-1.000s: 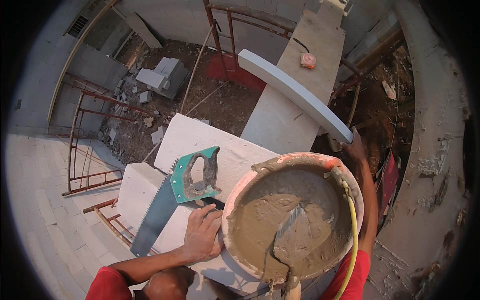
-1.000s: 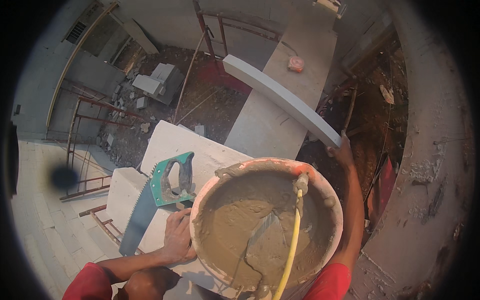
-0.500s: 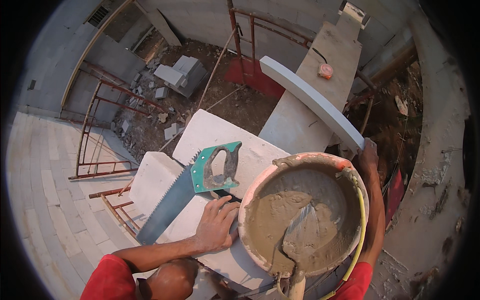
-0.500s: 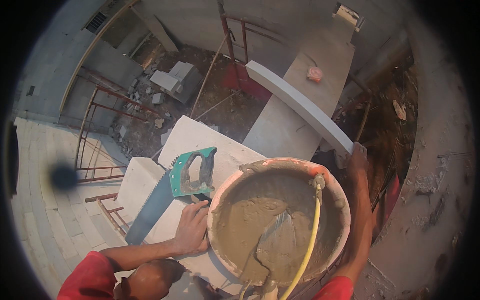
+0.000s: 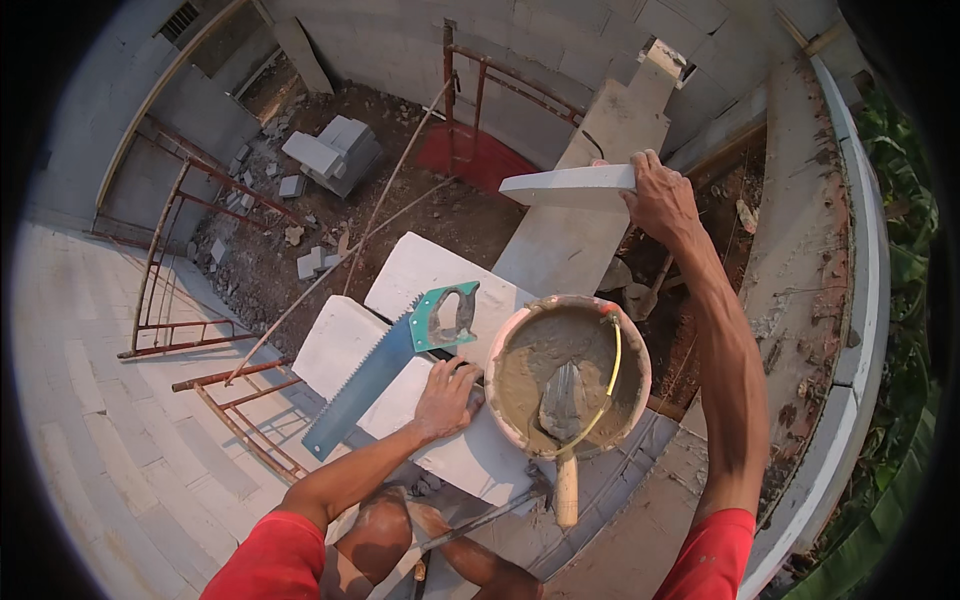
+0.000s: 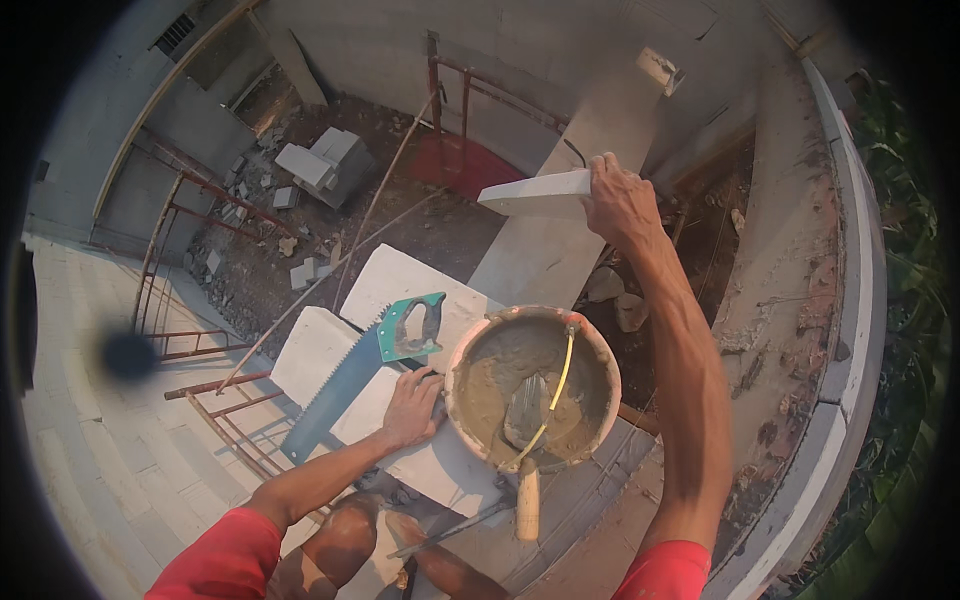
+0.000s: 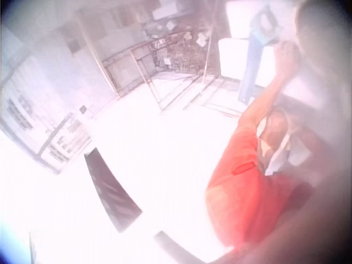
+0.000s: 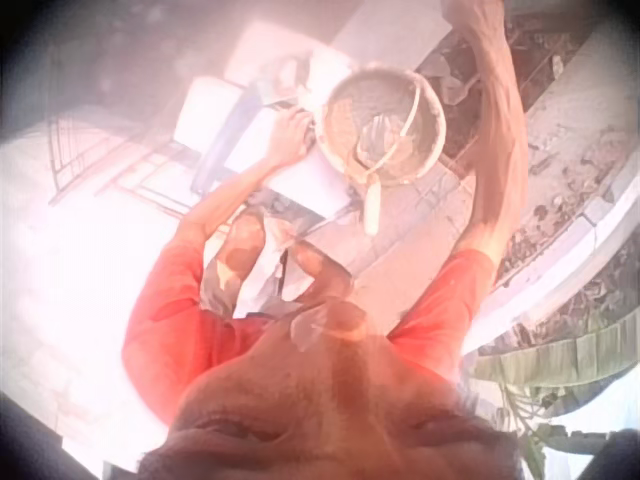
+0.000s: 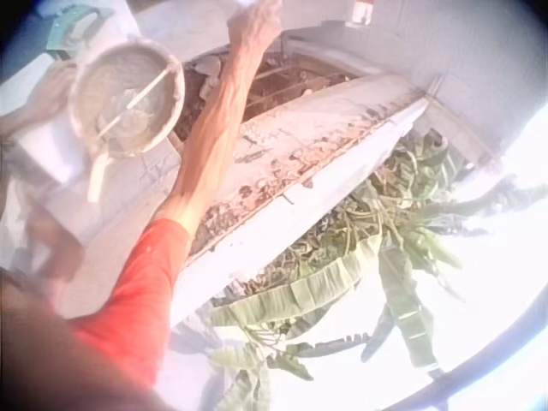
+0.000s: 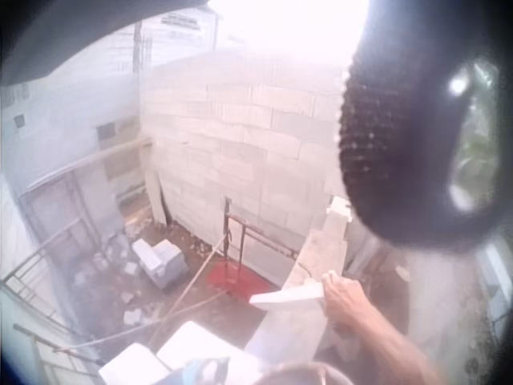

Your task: The person applies mortar to a curved wall using a trowel and places white rectangular tiles onto the mortar. They adjust the tiles by hand and with a hammer, then measure the installed section with a tape measure.

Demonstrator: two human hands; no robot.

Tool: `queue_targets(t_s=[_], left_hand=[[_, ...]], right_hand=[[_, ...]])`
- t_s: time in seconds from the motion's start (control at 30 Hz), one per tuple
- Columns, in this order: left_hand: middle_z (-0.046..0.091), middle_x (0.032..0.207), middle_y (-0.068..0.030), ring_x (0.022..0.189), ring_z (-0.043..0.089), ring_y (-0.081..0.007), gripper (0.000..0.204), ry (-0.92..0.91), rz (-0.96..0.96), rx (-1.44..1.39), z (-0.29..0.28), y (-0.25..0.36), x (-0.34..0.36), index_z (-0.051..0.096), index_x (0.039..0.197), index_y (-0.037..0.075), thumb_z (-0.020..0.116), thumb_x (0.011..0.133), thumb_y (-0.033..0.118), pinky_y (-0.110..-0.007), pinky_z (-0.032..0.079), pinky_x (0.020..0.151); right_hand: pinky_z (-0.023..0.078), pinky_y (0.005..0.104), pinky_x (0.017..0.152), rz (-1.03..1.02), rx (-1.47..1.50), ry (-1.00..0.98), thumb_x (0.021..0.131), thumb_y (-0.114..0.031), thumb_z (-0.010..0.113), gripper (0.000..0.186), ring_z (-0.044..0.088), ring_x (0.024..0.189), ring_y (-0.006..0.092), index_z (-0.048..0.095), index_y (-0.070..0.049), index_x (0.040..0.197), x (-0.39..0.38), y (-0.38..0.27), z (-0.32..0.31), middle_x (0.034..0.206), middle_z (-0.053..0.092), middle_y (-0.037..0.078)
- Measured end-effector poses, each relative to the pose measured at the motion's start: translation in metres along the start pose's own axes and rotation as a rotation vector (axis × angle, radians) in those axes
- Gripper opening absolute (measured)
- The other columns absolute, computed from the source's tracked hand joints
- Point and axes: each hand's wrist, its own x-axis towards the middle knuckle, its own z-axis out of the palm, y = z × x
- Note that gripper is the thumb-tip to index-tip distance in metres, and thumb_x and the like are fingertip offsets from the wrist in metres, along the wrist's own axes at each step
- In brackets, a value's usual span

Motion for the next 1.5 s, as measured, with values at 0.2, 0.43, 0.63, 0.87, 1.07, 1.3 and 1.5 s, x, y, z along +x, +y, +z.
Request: queue_targets(t_s=[0.2, 0.43, 0.63, 0.87, 1.07, 1.3, 1.5], left_hand=[[0.051, 0.136, -0.0158, 0.138, 0.039, -0.0339, 0.055, 0.102, -0.036, -0.115, -0.031, 0.005, -0.007, 0.051, 0.135, 0.001, 0.067, 0.089, 0.027, -0.053, 0.025, 0.118], [0.047, 0.146, -0.0148, 0.138, 0.042, -0.0297, 0.089, 0.069, -0.521, -1.573, -0.17, 0.14, 0.014, 0.033, 0.153, 0.006, 0.059, 0.091, 0.066, -0.05, 0.035, 0.111], [0.035, 0.155, -0.0158, 0.143, 0.035, -0.0325, 0.106, -0.071, -0.54, -2.591, -0.294, 0.253, 0.031, 0.015, 0.16, 0.01, 0.047, 0.088, 0.081, -0.052, 0.032, 0.115], [0.047, 0.149, -0.0151, 0.134, 0.048, -0.0356, 0.095, -0.132, -0.887, -2.214, -0.372, 0.341, -0.066, 0.035, 0.153, 0.01, 0.044, 0.089, 0.08, -0.051, 0.037, 0.113], [0.051, 0.145, -0.0155, 0.129, 0.052, -0.0365, 0.098, -0.305, -1.063, -2.126, -0.392, 0.348, -0.145, 0.038, 0.152, 0.011, 0.038, 0.088, 0.085, -0.055, 0.041, 0.111], [0.064, 0.125, -0.013, 0.115, 0.063, -0.0345, 0.085, -0.448, -1.076, -1.969, -0.418, 0.341, -0.212, 0.055, 0.135, 0.012, 0.033, 0.092, 0.082, -0.056, 0.051, 0.101], [0.063, 0.129, -0.0147, 0.116, 0.062, -0.0365, 0.085, -0.567, -0.986, -1.974, -0.421, 0.329, -0.245, 0.053, 0.138, 0.011, 0.031, 0.094, 0.08, -0.057, 0.05, 0.102]], right_hand=[[0.055, 0.0451, 0.077, -0.087, -0.066, 0.057, 0.08, -0.015, 0.077, 0.051, 0.067, 0.098, 0.0359, 0.054, -0.002, 0.124, -0.053, -0.039, -0.145, 0.112, 0.06, 0.015], [0.058, 0.0467, 0.087, -0.078, -0.121, 0.163, 0.065, -0.006, 0.083, 0.061, 0.069, 0.099, 0.0369, 0.061, 0.002, 0.121, -0.189, -0.1, -0.352, 0.111, 0.066, 0.022], [0.057, 0.0517, 0.087, 0.083, 0.055, 0.066, 0.069, -0.003, 0.075, 0.047, 0.071, 0.098, 0.0354, 0.065, 0.0, 0.114, -0.303, -0.182, -0.549, 0.102, 0.067, 0.017], [0.057, 0.0504, 0.089, 0.101, 0.222, 0.0, 0.07, -0.005, 0.076, 0.045, 0.07, 0.099, 0.0345, 0.065, -0.004, 0.114, -0.388, -0.261, -0.666, 0.103, 0.067, 0.015], [0.047, 0.0498, 0.106, 0.365, 0.354, 0.386, 0.074, -0.01, 0.08, 0.043, 0.064, 0.114, 0.0312, 0.067, -0.009, 0.115, -0.441, -0.325, -0.666, 0.115, 0.066, 0.011], [0.043, 0.0423, 0.108, 0.488, 0.274, 0.654, 0.076, -0.011, 0.081, 0.024, 0.052, 0.113, 0.0202, 0.078, -0.014, 0.1, -0.494, -0.409, -0.681, 0.113, 0.064, 0.001], [0.048, 0.0396, 0.102, 0.497, 0.237, 0.741, 0.078, -0.015, 0.08, 0.021, 0.054, 0.106, 0.0172, 0.078, -0.013, 0.099, -0.516, -0.437, -0.687, 0.111, 0.065, 0.0]])
